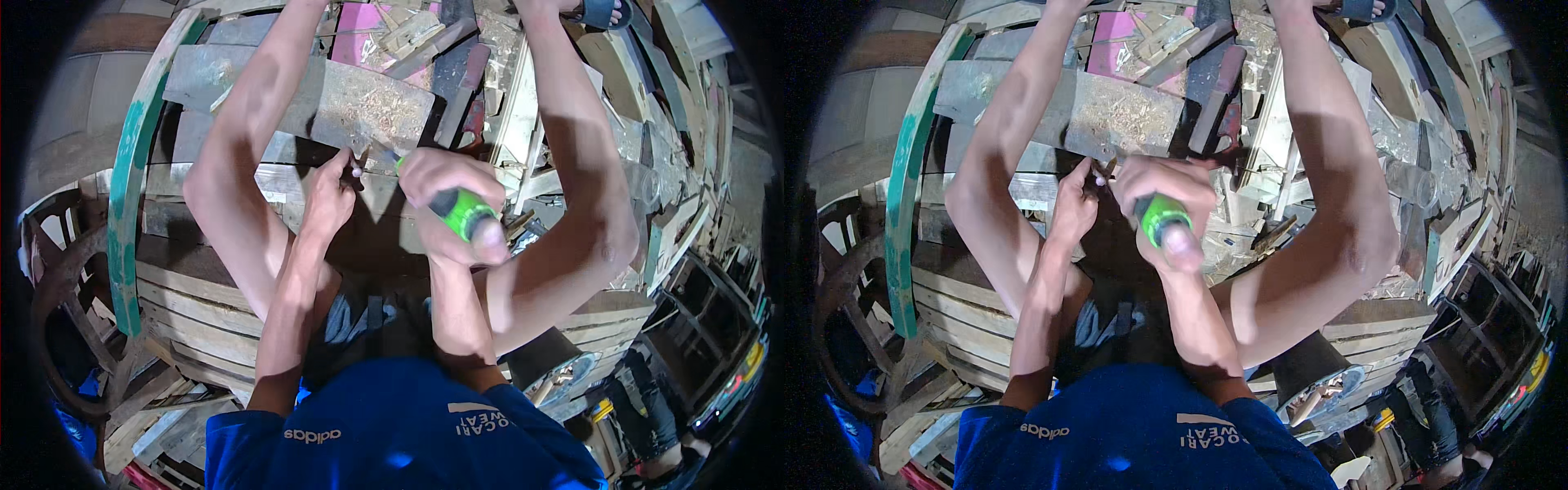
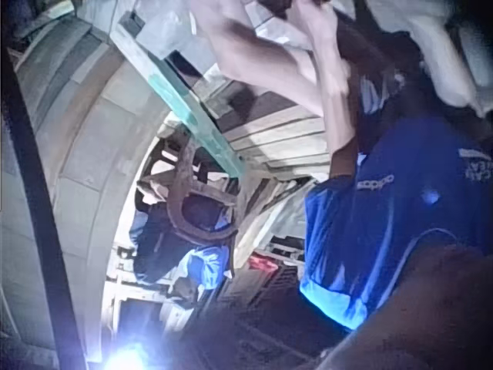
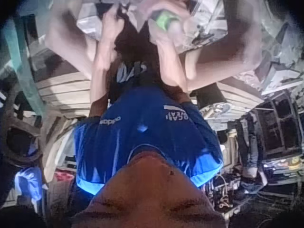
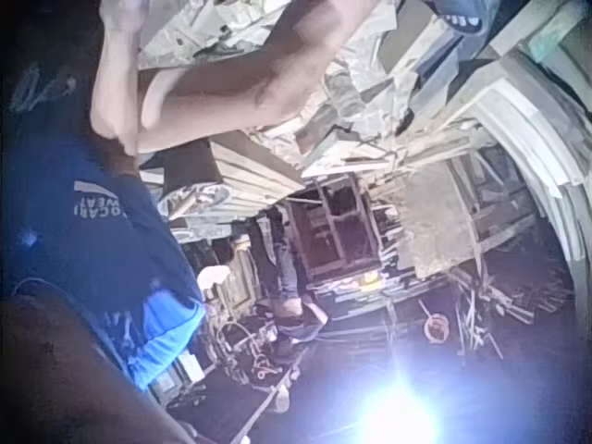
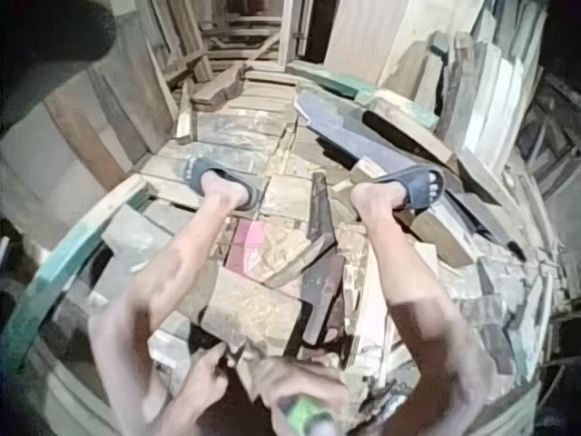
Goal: The person shapes a small wooden piece by whittling and carving it with a knife.
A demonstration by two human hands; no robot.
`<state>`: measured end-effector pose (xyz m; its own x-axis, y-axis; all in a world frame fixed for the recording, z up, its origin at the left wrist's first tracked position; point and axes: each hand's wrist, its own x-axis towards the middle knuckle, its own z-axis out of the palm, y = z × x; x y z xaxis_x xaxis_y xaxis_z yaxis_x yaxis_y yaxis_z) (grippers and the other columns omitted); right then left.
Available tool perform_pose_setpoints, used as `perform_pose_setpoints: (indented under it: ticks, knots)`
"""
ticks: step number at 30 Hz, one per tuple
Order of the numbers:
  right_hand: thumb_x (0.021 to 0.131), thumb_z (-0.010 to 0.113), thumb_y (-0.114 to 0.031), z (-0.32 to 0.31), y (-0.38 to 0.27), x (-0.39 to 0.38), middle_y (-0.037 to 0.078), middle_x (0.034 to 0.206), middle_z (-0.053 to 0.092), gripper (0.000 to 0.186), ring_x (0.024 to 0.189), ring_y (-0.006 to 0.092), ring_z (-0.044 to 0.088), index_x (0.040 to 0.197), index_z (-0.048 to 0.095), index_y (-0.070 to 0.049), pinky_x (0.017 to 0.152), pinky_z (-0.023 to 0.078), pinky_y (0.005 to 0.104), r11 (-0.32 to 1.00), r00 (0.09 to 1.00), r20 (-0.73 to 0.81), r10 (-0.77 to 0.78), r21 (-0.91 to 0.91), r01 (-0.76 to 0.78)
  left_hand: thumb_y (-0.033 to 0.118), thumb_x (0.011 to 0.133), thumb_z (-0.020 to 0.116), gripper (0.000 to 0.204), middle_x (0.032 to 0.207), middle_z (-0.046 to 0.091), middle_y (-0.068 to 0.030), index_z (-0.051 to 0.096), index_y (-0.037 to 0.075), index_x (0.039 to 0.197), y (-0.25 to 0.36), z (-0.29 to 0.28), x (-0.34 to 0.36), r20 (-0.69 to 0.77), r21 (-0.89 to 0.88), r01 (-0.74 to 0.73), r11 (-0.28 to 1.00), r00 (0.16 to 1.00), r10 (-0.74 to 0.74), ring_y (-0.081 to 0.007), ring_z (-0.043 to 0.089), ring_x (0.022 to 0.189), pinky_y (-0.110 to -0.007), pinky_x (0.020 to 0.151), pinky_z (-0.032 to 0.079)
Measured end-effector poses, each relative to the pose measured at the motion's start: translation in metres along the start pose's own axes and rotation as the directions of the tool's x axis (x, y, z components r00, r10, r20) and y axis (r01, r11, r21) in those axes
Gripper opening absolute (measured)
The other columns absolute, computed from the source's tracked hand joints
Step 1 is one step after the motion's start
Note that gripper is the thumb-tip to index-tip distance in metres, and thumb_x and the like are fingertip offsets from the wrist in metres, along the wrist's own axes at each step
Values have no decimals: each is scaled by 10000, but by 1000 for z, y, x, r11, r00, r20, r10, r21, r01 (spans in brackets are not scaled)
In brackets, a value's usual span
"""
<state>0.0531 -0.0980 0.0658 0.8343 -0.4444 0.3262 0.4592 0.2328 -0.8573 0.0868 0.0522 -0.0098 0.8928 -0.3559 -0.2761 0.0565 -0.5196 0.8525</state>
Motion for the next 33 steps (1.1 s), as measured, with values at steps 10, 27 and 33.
perform_pose_setpoints:
  ticks: [10,27,33]
  knots:
    - [805,430,-680,6,-12,1,80,516,473,755,444,194,460,575,464,39,448,346,293,998,1000,-7,17,64,-17,-110,769,461,217,799,567,-206,514,-25,961,-7,-1,-2,51,-14,27,1000,998,-27,-300,557,757,-331,731,457]
    - [811,439,-697,-2,31,-4,83,535,487,756,463,187,464,577,473,21,456,321,297,998,998,68,6,-63,-2,-136,740,430,254,759,564,-189,522,-32,952,-4,11,2,-5,-89,-6,996,1000,5,-296,556,717,-332,707,455]
    - [824,430,-693,6,3,0,68,526,470,751,450,190,454,578,463,15,451,318,299,999,999,37,-3,-43,5,-124,748,430,217,727,528,-196,507,-30,928,1,7,-2,13,-27,7,1000,1000,-6,-268,543,688,-347,672,450]
